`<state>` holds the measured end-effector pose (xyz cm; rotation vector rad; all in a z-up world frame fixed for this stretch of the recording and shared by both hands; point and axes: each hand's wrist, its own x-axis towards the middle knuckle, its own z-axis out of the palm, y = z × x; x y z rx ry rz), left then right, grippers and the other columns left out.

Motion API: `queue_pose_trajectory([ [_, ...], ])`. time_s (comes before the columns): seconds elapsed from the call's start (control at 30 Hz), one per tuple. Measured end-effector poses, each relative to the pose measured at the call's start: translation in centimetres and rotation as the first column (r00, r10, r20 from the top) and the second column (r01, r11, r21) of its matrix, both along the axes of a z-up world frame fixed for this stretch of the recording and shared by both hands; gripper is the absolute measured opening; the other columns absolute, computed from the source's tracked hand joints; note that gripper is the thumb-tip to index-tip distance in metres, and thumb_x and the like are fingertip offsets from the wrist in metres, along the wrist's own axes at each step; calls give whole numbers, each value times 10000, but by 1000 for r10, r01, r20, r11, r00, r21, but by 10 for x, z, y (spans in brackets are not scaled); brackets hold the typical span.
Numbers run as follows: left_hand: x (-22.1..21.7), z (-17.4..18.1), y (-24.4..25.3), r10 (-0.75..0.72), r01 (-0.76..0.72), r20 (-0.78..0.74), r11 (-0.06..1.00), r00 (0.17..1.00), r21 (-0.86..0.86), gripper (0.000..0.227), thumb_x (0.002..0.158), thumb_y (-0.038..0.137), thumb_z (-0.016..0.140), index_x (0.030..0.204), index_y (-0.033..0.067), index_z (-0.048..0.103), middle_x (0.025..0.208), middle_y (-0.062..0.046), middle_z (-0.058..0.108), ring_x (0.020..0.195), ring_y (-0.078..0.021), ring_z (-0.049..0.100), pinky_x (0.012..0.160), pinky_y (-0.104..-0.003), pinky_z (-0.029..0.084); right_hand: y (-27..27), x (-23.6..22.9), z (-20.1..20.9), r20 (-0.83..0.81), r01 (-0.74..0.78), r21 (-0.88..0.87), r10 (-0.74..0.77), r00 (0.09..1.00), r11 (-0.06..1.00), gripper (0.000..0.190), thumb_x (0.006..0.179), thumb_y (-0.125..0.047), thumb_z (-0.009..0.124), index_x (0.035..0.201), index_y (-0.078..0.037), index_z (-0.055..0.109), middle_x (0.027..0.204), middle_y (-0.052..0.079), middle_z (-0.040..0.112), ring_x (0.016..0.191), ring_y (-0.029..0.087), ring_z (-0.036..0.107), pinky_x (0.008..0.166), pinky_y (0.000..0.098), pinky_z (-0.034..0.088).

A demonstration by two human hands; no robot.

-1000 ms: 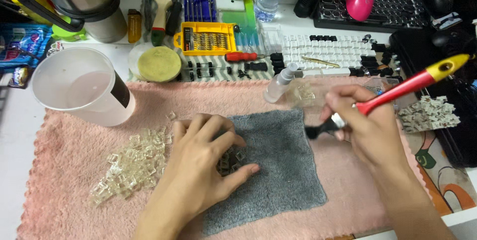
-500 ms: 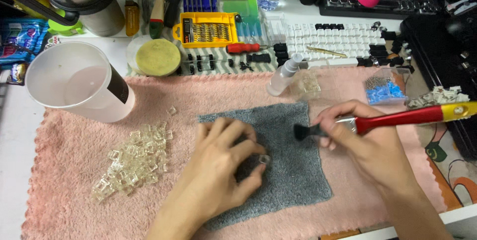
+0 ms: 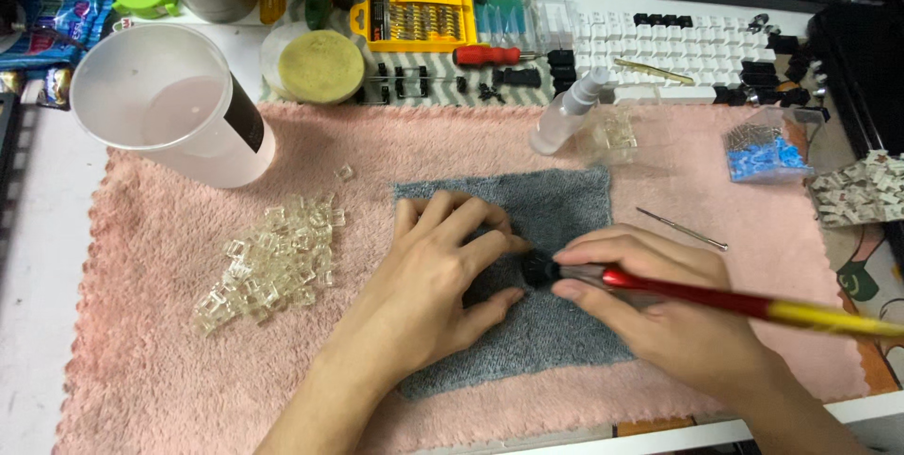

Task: The person uses a red-handled brush to clean small transparent keyboard keycaps one by one on a gray cloth. They pick up each keycap, brush its surfaces, and place it back down, repeating the process throughout the clip.

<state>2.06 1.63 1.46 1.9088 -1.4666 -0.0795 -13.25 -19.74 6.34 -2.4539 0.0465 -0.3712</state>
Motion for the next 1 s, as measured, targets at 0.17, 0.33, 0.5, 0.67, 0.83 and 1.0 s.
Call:
queue_pose_trajectory([
  [0.17,0,0,-2,18,-18,1,1000,1000,-7,418,931,339,915,1292,170,790,1253,-51,698,1163,-337,591,954,-520,411,0,3,5,-113,-163,83,172,979,983,197,937,-203,895,1110,-110,882,1100,20,916,951,100,880,898,241,668],
  [0.33,-5,-4,-3,27,-26,22,999,999,-36,340,931,285,908,1219,153,782,1230,-65,688,1121,-347,581,889,-519,388,4,13,6,-71,-213,-84,208,976,973,190,949,-227,885,1095,-116,837,1080,-3,899,942,113,851,906,263,631],
  [0.5,-4,-6,-2,24,-24,14,999,1000,-37,238,969,293,882,1114,113,828,1268,-98,738,1169,-355,595,931,-530,389,-5,16,12,-326,-163,-24,146,934,986,215,897,-306,904,1060,-169,933,1073,-39,974,939,111,918,900,291,698],
  [0.67,-4,-13,-3,36,-35,20,998,999,-47,224,952,319,880,1001,108,821,1212,-91,726,1142,-369,595,919,-546,398,6,26,14,-177,-261,-86,243,954,961,171,943,-215,866,1078,-109,868,1112,7,915,972,115,874,935,257,649],
  [0.83,-4,-16,-6,53,-50,57,998,997,-46,167,961,324,892,990,168,839,1124,-34,694,1114,-350,591,903,-540,401,-14,26,23,-383,-287,-12,261,886,958,229,931,-308,849,1083,-170,951,1125,-26,984,995,117,941,906,273,691],
  [1.0,-2,-20,-7,53,-52,17,997,998,-50,300,854,441,940,947,174,838,1118,-25,674,1131,-332,575,906,-519,383,-1,28,19,-145,-274,-38,266,953,961,175,884,-161,894,1035,-75,879,1104,27,927,1017,143,908,1009,265,686],
])
